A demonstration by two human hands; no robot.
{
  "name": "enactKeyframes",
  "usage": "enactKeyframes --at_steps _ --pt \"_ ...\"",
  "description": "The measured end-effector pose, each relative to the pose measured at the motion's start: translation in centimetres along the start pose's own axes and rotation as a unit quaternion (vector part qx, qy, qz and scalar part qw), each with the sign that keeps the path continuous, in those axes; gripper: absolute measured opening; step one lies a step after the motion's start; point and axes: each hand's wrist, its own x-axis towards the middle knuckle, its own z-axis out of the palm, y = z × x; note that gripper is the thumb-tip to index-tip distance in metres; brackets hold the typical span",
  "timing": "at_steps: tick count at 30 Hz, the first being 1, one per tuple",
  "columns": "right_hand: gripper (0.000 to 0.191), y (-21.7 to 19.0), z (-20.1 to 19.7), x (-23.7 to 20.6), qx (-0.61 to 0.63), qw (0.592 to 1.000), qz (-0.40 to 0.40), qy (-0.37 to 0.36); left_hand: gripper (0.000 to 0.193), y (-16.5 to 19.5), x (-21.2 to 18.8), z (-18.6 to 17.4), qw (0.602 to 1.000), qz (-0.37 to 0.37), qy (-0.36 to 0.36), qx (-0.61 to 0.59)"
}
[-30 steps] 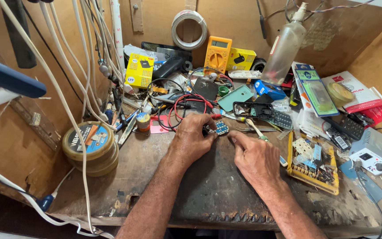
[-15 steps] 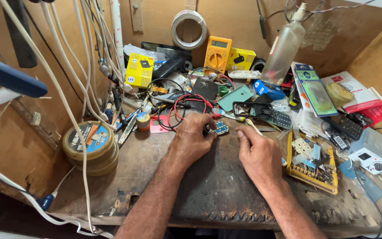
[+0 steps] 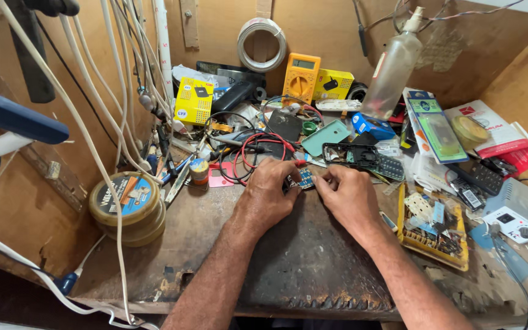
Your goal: The person works on a small circuit board on a cluttered workbench, using a multimeter to test connections and a hot air gun to heat components. They repeatedly probe and adjust the board while handling wires and tools.
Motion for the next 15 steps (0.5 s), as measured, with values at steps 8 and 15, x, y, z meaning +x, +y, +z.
enactKeyframes --at_steps 8,15 --pt "0.021 0.9 0.3 -0.4 0.027 0.998 0.051 -0.002 0.020 -0.5 0.1 0.4 1.000 0.008 0.003 -0.007" --pt "0.020 1.8 0.6 -0.6 0.049 0.997 0.057 -0.005 0.022 -0.3 0.0 0.6 1.000 0.018 0.004 0.006"
